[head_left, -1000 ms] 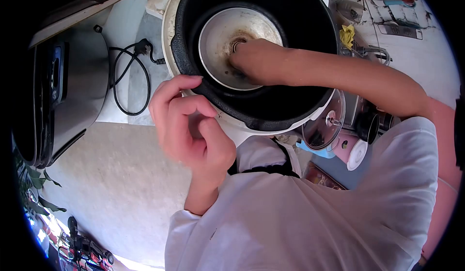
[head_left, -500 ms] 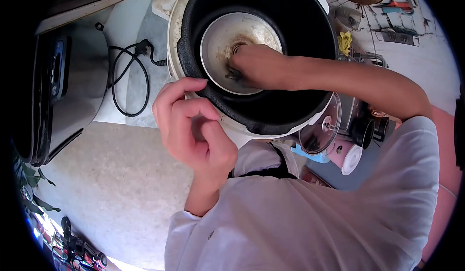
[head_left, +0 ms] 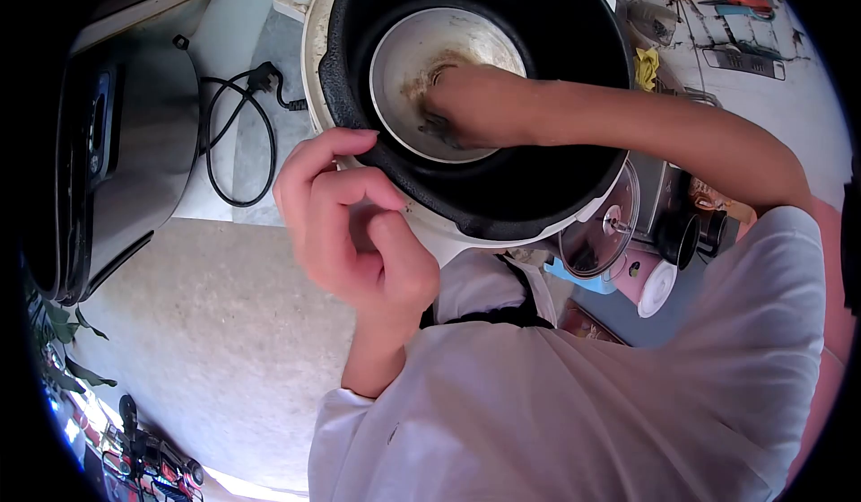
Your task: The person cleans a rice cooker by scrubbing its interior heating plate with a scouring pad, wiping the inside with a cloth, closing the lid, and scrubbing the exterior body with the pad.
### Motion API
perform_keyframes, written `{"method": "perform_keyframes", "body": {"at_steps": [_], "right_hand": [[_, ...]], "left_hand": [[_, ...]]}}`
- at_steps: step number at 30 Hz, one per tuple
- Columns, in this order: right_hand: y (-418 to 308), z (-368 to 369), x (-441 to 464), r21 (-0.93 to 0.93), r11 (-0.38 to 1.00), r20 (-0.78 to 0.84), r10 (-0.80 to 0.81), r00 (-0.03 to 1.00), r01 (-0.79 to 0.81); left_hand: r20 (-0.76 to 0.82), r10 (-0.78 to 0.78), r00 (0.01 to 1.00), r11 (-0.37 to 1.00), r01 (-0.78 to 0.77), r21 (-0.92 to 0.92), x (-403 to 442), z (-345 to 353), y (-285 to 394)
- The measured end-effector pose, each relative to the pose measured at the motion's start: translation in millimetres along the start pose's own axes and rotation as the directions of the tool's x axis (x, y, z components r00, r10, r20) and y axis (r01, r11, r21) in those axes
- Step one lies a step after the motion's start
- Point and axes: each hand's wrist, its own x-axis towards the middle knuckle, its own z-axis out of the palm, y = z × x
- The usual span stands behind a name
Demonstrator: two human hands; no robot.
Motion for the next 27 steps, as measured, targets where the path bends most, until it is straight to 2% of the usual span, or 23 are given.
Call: {"method": "perform_keyframes", "body": {"at_steps": [1, 3, 5, 7, 9, 10, 11, 13, 14, 15, 18, 20, 22, 24, 26, 27], "right_hand": [[5.6, 2.0, -10.1, -0.003, 1.000, 0.077, -0.013, 0.997, 0.013], [7.2, 2.7, -15.1, 0.051, 0.998, 0.081, 0.019, 0.997, -0.023], [2.5, -0.9, 0.6, 0.063, 0.998, -0.023, -0.028, 0.999, 0.029], [-5.3, -8.0, 15.0, 0.079, 0.997, -0.046, -0.021, 0.999, 0.024], [-7.9, -14.3, 14.9, 0.032, 0.999, 0.035, 0.025, 0.999, -0.026], [-0.7, -3.3, -0.2, 0.007, 0.996, -0.087, -0.085, 0.993, 0.086], [10.5, 1.5, -6.7, 0.000, 0.996, -0.089, -0.089, 0.992, 0.089], [9.9, -3.5, -13.5, 0.042, 0.999, 0.113, 0.017, 0.993, -0.022], [9.4, -0.5, -5.2, 0.045, 0.999, 0.063, -0.014, 0.998, 0.011], [4.1, -1.9, 4.0, 0.077, 0.991, -0.093, -0.106, 0.990, 0.113], [0.6, -8.4, 14.9, -0.001, 0.989, -0.098, -0.146, 0.984, 0.146], [7.4, -17.0, -1.6, -0.056, 0.978, 0.109, -0.192, 0.975, 0.199], [9.4, -28.3, -32.1, -0.058, 0.988, 0.020, -0.144, 0.989, 0.145], [8.2, -63.1, -71.3, -0.019, 0.999, -0.238, -0.053, 0.970, 0.050], [2.9, -89.3, -113.2, 0.127, 0.989, -0.418, 0.124, 0.900, -0.077], [1.6, -87.4, -133.9, 0.286, 0.950, -0.474, 0.251, 0.844, -0.122]], "left_hand": [[0.007, -0.014, 1.000, 1.000, 0.014, 0.002, 0.6, -0.3, 0.4], [0.005, -0.034, 0.999, 0.999, 0.034, 0.010, 0.6, -1.8, 0.6], [0.027, 0.026, 0.999, 0.999, -0.027, 0.025, 3.1, -1.4, -1.1], [0.020, -0.009, 1.000, 1.000, 0.009, 0.021, 2.3, -0.5, 2.1], [0.018, -0.044, 0.999, 0.999, 0.043, 0.012, 1.5, 0.1, 4.5], [0.018, -0.055, 0.998, 0.998, 0.055, 0.018, 0.8, -0.1, 4.4], [0.011, -0.065, 0.998, 0.998, 0.064, 0.024, 1.6, -0.7, 3.1], [0.014, -0.060, 0.998, 0.997, 0.059, 0.045, 2.0, -2.8, 3.7], [0.035, -0.047, 0.998, 0.998, 0.045, 0.054, 3.1, -1.8, 4.0], [0.034, -0.034, 0.999, 0.998, 0.033, 0.048, 3.7, -0.7, 3.0], [0.025, -0.045, 0.999, 0.999, 0.044, 0.014, 0.2, -1.4, 3.2], [0.037, -0.081, 0.996, 0.996, 0.079, 0.050, 1.7, -2.1, 5.7], [0.062, -0.060, 0.996, 0.995, 0.054, 0.089, 5.3, -3.2, 7.3], [0.095, -0.059, 0.994, 0.991, 0.046, 0.129, 4.1, -5.4, 14.4], [0.083, 0.015, 0.996, 0.949, -0.041, 0.313, 7.3, -7.8, 27.7], [0.090, 0.024, 0.996, 0.948, -0.052, 0.314, 3.4, -10.4, 34.4]]}}
